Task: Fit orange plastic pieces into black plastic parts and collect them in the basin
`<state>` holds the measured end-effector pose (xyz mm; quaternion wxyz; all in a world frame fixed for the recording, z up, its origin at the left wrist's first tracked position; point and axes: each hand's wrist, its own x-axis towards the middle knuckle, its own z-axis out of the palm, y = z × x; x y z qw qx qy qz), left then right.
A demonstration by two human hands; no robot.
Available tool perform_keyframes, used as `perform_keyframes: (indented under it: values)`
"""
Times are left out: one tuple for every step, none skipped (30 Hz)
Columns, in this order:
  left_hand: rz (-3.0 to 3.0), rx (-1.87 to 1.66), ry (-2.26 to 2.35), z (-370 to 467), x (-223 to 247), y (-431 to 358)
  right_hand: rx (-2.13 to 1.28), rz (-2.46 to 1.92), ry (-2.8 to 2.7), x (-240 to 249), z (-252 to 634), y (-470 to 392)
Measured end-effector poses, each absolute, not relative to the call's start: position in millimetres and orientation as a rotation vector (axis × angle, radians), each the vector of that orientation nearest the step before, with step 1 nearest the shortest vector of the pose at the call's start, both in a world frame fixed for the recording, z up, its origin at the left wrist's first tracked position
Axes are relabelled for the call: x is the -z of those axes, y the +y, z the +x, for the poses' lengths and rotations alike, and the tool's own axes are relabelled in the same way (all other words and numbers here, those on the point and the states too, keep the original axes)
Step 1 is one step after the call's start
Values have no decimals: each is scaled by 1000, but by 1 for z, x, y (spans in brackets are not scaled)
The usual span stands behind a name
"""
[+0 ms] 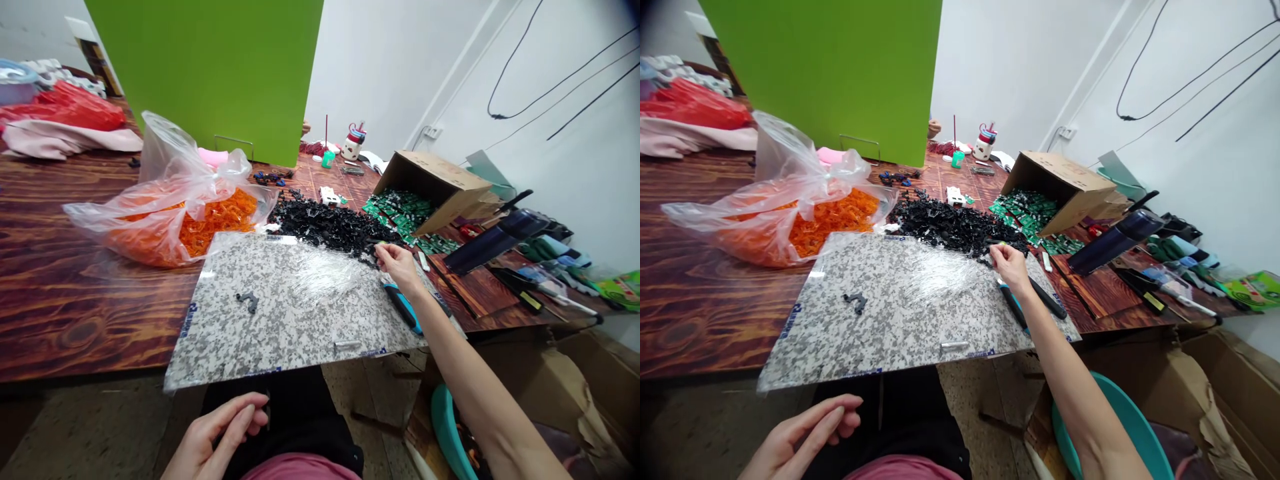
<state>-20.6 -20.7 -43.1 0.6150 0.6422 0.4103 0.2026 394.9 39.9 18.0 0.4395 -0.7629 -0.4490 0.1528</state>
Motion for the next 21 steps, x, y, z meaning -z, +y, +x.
perform_keyframes:
  values:
    - [1449,-478,930,-16,38,-19,-467,-1843,-1107,-21,385,34]
    - [1418,-489,910,-11,31,-16,-559,-1789,-1105,-24,372,29]
    - [1390,-508,883,-5,24,-14,-649,-1738,-1109,-27,358,23]
    - [1357,-517,859,2,17,-11,-736,-1693,-1118,-30,343,18]
    - [1331,-524,835,9,10,-8,-826,-1649,-1126,-32,328,13]
    - [1309,-537,808,15,4,-5,-927,-1600,-1131,-34,313,9]
    - [1290,-547,788,21,-1,-1,-1033,-1546,-1130,-36,299,4]
    - [1269,-552,763,27,-5,1,-1138,-1490,-1123,-38,286,0]
    - [1238,-548,734,33,-8,4,-1236,-1438,-1114,-39,275,-3]
    - [1196,-571,704,37,-10,5,-1320,-1395,-1106,-41,264,-7]
    - [1156,-580,699,41,-11,6,-1385,-1365,-1108,-41,255,-11]
    - [1120,-591,699,45,-11,6,-1422,-1353,-1129,-42,247,-14]
    - [1077,-603,709,48,-10,6,-1433,-1354,-1187,-42,240,-18]
    - [1034,-614,727,50,-9,5,-1419,-1368,-1272,-42,234,-21]
    - [993,-624,745,51,-7,4,-1382,-1392,-1369,-42,230,-23]
    - [953,-633,764,52,-5,3,-1328,-1425,-1463,-41,228,-25]
    - [929,-634,778,52,-3,3,-1265,-1465,-1545,-39,229,-25]
    - [919,-629,787,51,0,2,-1193,-1511,-1604,-38,234,-23]
    - [919,-624,799,50,3,2,-1115,-1563,-1636,-36,242,-21]
    - [929,-621,812,48,6,2,-1020,-1623,-1648,-34,254,-17]
    - [946,-625,829,46,8,2,-900,-1692,-1660,-32,270,-13]
